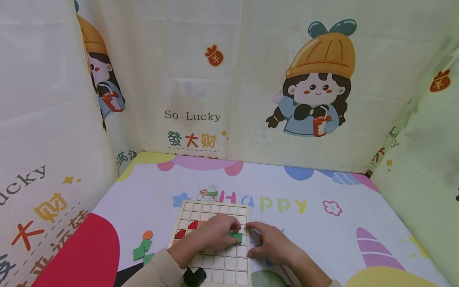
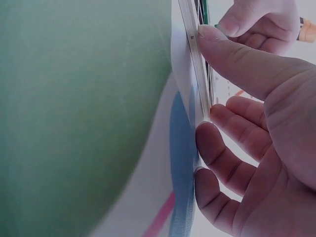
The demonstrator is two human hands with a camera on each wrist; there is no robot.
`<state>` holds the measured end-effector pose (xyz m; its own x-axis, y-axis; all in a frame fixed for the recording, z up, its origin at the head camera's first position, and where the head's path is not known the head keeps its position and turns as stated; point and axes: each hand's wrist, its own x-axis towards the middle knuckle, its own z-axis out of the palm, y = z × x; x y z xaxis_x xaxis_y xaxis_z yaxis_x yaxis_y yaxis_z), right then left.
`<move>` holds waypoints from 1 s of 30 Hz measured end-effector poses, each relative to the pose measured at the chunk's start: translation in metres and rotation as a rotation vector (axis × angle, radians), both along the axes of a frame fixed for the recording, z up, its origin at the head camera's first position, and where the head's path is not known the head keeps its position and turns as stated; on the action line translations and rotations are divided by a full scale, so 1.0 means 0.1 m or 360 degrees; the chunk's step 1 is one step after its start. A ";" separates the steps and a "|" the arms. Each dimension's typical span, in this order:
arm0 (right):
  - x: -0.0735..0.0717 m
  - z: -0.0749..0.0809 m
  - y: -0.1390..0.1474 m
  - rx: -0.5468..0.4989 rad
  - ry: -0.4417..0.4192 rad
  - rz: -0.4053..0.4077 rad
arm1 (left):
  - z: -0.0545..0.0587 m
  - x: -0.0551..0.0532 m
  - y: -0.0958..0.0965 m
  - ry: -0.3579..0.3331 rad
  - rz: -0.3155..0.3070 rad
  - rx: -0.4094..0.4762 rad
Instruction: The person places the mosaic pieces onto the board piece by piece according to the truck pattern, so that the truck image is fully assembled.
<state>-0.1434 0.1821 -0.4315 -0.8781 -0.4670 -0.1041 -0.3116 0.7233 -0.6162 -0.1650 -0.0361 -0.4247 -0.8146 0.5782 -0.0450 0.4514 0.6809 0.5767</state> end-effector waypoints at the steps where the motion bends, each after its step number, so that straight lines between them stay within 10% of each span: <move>1: 0.00 0.00 0.00 -0.0003 0.0004 0.0004 | -0.01 0.00 0.01 -0.0002 0.0002 0.0008; 30: -0.01 0.00 0.01 0.0009 -0.0003 0.0015 | -0.07 0.00 0.13 -0.0151 0.0134 0.0152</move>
<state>-0.1442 0.1831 -0.4316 -0.8736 -0.4744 -0.1086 -0.3170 0.7240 -0.6126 -0.1654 -0.0230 -0.4317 -0.8553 0.5131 -0.0719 0.3355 0.6542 0.6778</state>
